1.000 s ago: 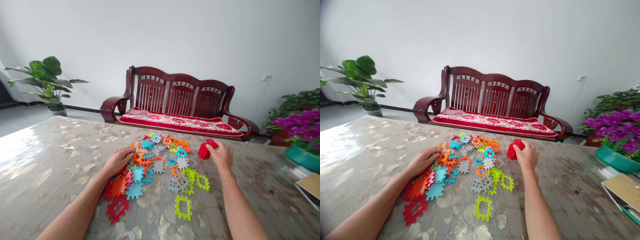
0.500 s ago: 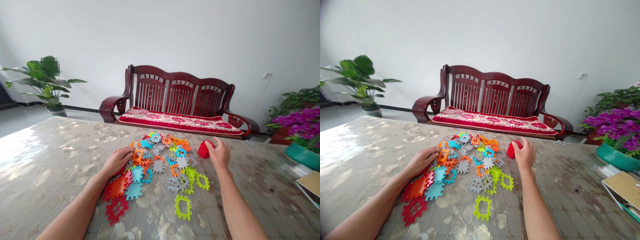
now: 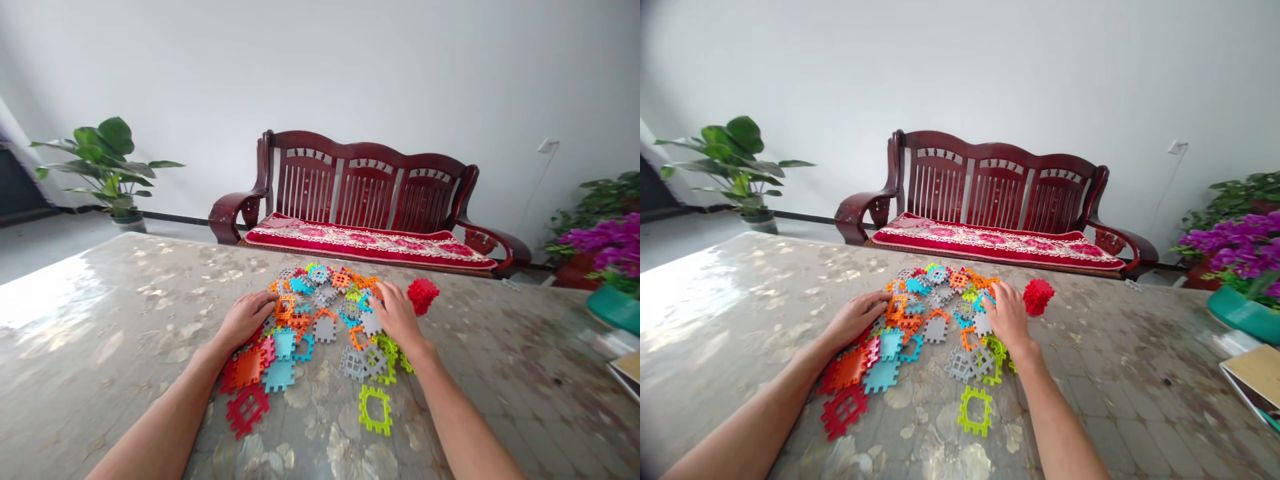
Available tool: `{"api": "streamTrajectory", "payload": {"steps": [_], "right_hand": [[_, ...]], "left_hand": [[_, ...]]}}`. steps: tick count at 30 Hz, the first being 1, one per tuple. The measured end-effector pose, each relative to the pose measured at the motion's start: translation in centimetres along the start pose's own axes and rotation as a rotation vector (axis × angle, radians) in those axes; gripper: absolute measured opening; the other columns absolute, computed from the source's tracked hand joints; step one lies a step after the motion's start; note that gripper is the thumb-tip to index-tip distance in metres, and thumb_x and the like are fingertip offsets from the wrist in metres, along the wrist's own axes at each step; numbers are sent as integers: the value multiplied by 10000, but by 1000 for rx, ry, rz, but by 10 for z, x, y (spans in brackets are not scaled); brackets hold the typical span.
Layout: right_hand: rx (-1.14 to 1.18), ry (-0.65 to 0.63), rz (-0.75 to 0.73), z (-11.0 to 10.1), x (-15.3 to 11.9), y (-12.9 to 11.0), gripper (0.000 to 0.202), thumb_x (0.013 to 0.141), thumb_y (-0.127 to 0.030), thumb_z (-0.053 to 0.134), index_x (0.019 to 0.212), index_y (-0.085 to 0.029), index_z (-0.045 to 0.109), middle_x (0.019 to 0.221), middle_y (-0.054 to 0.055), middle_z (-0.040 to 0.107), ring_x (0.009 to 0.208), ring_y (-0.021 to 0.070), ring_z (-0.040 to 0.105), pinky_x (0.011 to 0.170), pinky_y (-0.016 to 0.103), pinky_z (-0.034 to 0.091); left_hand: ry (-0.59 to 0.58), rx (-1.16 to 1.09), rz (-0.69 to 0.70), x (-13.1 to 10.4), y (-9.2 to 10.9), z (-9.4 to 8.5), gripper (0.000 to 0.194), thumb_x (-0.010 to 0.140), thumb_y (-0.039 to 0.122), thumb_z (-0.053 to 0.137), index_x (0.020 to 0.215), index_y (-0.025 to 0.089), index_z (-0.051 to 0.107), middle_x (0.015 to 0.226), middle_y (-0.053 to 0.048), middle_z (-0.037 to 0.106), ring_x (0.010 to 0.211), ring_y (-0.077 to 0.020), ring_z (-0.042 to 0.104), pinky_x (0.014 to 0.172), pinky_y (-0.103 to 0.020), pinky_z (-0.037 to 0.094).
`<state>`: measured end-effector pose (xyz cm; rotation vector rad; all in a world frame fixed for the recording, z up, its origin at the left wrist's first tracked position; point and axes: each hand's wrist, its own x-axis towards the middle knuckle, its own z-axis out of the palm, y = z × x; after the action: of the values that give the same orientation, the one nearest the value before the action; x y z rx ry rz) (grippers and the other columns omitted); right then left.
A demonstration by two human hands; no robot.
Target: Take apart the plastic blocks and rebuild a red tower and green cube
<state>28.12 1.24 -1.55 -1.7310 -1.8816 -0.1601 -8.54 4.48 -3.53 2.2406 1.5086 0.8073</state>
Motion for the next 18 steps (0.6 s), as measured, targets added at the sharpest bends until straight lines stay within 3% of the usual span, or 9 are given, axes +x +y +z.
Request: {"api": "streamTrajectory", "payload": {"steps": [5, 10, 14, 18], "right_hand": [[-32, -63, 134, 24, -11, 2, 436, 936, -378, 433, 1293, -182, 588, 1350, 165, 564, 1295, 302, 475, 1085, 498, 356], [245, -2, 98, 42, -14, -10, 453, 924, -419, 413, 1290, -222, 593, 1332, 126, 582, 1278, 277, 489, 1088, 495, 373], [435, 67, 33, 33, -13, -25, 461, 925, -485, 431, 1266, -233, 613, 1345, 115, 575, 1296, 267, 475, 1114, 486, 351], [487, 56, -40, 16, -13, -36, 446, 922, -497, 469, 1254, -246, 627, 1361, 109, 570, 1303, 263, 467, 1131, 486, 324]], "left_hand": [[9, 20, -4, 0, 1, 0, 398, 889, 433, 424, 1101, 272, 720, 1185, -32, 722, 1116, -233, 642, 1036, -361, 438], [33, -12, -23, 1, -1, 3, 382, 872, 427, 450, 1099, 280, 719, 1146, -22, 737, 1097, -233, 652, 1018, -363, 454], [63, -47, -121, 3, 0, 10, 400, 870, 401, 436, 1132, 266, 706, 1145, -21, 741, 1097, -236, 659, 989, -362, 477], [165, -84, -216, 4, 6, 17, 438, 890, 421, 412, 1181, 242, 685, 1178, -48, 731, 1126, -257, 651, 1010, -387, 463]]}}
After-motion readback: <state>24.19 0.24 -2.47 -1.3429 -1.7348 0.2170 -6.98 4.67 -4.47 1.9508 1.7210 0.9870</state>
